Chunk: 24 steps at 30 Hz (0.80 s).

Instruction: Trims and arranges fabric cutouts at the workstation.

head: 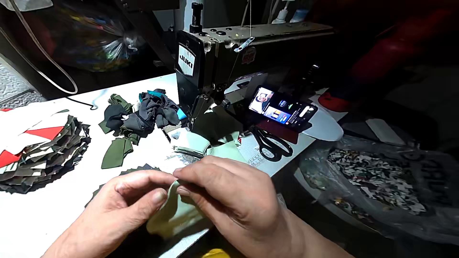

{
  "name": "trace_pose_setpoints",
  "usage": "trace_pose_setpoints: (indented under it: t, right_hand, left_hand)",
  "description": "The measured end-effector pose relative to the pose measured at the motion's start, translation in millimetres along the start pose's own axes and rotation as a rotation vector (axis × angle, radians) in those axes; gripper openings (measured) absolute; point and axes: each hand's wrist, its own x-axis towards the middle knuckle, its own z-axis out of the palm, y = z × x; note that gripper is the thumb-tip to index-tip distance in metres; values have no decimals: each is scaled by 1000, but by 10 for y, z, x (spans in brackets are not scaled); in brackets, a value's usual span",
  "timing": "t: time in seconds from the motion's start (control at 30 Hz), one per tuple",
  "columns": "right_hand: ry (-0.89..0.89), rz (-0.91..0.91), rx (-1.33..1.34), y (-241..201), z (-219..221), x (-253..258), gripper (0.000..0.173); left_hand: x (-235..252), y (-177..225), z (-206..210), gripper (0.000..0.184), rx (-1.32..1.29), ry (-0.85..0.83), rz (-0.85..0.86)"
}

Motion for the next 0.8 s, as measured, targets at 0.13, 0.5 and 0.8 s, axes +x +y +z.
trace_pose_setpoints:
  t: [0.13,0.5,0.8]
  right_hand:
    - [-18,13,-72,10,63,-8,12]
    - [16,166,-66,69,27,-40,11]
    - [175,350,107,100,13,-42,15]
  left_hand:
    - [-12,-6,28,23,-41,58,-92]
    - [11,80,49,25,-247,3,-287]
    - [8,92,63,19,-295,-120,-330]
